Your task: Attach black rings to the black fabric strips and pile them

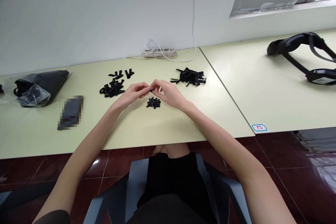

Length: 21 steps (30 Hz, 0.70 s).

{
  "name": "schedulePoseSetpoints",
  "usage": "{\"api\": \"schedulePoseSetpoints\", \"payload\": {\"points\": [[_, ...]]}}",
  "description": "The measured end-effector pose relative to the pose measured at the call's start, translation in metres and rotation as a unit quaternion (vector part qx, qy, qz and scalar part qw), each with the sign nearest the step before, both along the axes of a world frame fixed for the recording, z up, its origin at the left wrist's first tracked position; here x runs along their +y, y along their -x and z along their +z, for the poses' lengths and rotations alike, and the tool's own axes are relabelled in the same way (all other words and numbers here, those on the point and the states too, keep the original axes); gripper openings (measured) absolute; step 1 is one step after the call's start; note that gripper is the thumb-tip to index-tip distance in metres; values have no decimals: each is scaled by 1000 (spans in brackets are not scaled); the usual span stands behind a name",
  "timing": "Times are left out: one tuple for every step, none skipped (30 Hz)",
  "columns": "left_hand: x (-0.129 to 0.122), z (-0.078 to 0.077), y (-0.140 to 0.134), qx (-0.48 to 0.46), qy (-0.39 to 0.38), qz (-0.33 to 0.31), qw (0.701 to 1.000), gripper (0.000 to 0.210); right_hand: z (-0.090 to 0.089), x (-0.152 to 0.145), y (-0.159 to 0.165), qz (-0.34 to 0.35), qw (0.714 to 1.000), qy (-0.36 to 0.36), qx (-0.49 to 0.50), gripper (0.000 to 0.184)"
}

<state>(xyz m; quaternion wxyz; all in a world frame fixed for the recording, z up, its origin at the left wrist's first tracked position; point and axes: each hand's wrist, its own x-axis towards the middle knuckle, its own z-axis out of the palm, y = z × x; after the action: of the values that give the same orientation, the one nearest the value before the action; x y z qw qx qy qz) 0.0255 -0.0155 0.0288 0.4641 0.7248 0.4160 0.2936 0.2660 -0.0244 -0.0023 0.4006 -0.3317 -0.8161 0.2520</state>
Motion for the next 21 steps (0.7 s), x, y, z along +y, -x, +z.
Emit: {"api": "schedulePoseSetpoints", "payload": {"points": [[0,1,0,-11,12,3,1000,43,0,0,0,4,1000,-6,8,11],[-1,1,-1,-21,24,8,999,43,0,1,0,6,1000,-9,17,10],[-1,1,-1,-30,37,15,999,43,0,1,1,8,1000,-11,25,12],[-1,2,-1,-38,50,21,998,44,0,1,1,7,999,-10,33,13],[-1,2,-1,-44,63,22,997,45,0,1,1,6,999,-8,42,14],[-1,2,-2,-48,76,20,996,46,1,2,1,5,999,-7,49,14],[-1,2,-2,-53,88,14,995,46,1,2,1,3,999,-6,54,13],[-1,2,-2,-58,98,8,993,45,2,2,1,1,998,-5,57,13],[-1,2,-3,-64,107,4,992,44,2,2,1,-1,998,-4,60,12],[-1,2,-3,-70,113,1,991,43,2,1,1,-2,998,-4,62,12],[-2,2,-3,-77,119,2,990,42,3,1,0,-3,998,-4,64,12],[-2,2,-4,-85,124,4,989,40,3,1,0,-2,998,-5,65,11],[-3,2,-4,-91,128,5,988,39,2,0,1,0,998,-8,67,11],[-3,2,-5,-95,132,6,987,38,2,0,1,3,998,-12,68,11],[-3,2,-5,-98,135,6,986,37,2,0,2,6,997,-13,71,11],[-3,2,-5,-100,136,6,986,36,1,1,2,9,997,-11,75,12],[-3,2,-5,-102,137,7,985,36,0,4,2,7,997,-5,82,13],[-2,1,-5,-106,138,10,985,35,-1,7,1,-1,996,5,94,15],[0,0,-4,-111,140,15,984,35,-2,12,-1,-17,994,15,109,16],[2,-1,-3,-117,141,22,983,35,-3,17,-5,-43,990,25,129,18],[4,-2,-2,-123,141,31,982,35,-5,24,-10,-76,985,31,151,21]]}}
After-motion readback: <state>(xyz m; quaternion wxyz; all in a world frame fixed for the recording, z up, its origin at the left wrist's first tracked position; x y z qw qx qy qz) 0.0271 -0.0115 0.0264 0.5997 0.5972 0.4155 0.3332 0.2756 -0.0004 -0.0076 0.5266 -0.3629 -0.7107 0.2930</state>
